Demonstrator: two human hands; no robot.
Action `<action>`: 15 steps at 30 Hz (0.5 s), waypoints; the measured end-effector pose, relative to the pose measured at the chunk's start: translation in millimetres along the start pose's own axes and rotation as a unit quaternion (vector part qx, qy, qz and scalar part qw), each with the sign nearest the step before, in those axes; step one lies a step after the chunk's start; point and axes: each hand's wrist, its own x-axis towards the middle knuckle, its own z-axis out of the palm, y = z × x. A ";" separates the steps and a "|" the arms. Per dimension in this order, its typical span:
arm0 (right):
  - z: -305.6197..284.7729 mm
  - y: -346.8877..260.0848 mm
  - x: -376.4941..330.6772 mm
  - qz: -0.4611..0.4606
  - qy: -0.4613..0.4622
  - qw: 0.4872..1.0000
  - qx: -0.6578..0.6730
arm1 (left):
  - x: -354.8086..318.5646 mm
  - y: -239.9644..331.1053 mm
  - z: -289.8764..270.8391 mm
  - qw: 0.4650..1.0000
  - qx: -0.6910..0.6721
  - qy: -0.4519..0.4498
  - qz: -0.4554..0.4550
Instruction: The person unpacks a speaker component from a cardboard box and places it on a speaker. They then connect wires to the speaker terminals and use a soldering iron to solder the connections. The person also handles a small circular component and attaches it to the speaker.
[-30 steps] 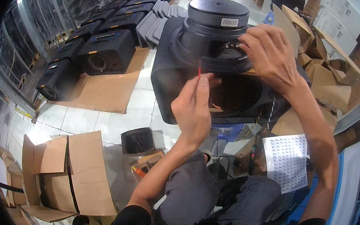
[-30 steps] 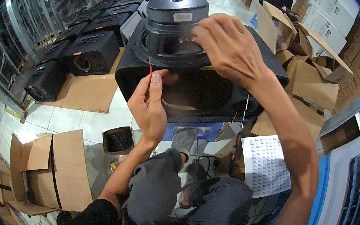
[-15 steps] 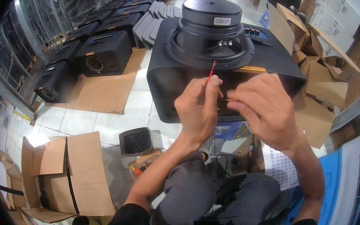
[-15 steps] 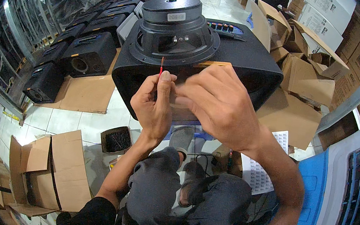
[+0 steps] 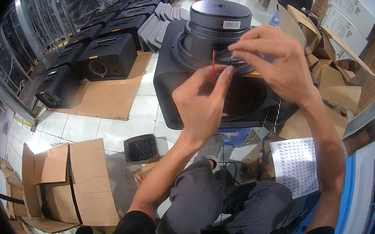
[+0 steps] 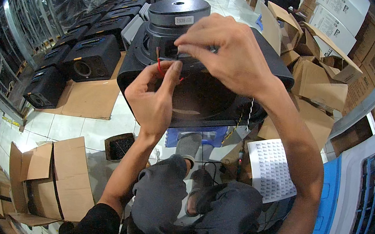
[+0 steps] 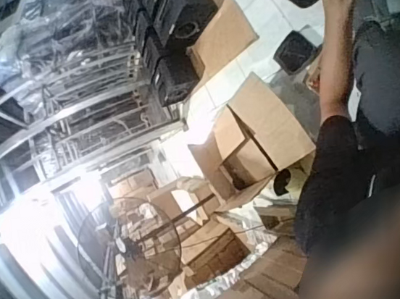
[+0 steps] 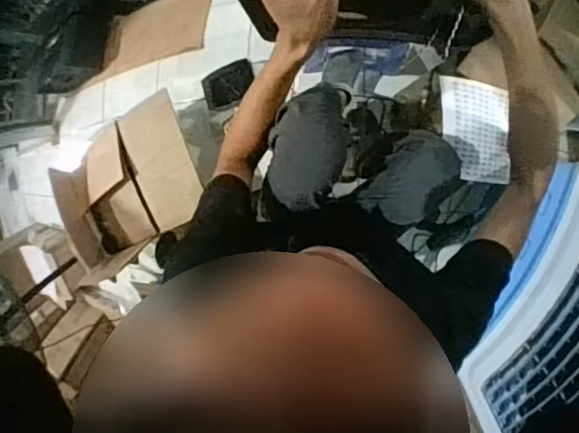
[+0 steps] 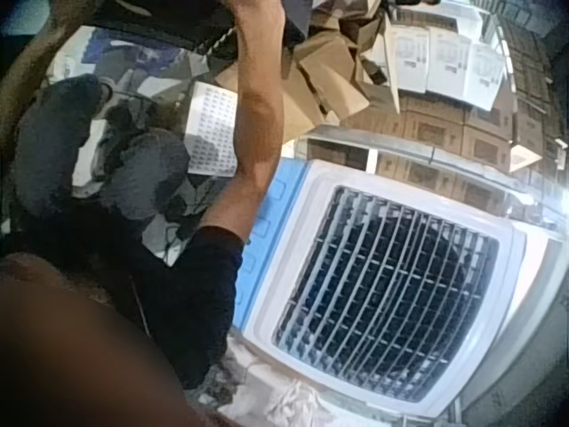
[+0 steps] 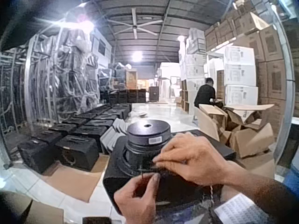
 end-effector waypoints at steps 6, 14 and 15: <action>13.2 20.1 11.3 0.044 0.014 0.998 0.045 | 16.3 7.4 5.7 0.992 0.112 0.026 0.049; 15.0 26.1 4.4 0.061 0.011 0.998 0.011 | 24.6 11.8 4.2 0.995 0.090 0.001 -0.043; 14.7 25.3 2.2 0.060 0.015 0.998 0.008 | 24.6 12.0 4.1 0.994 0.091 -0.001 -0.056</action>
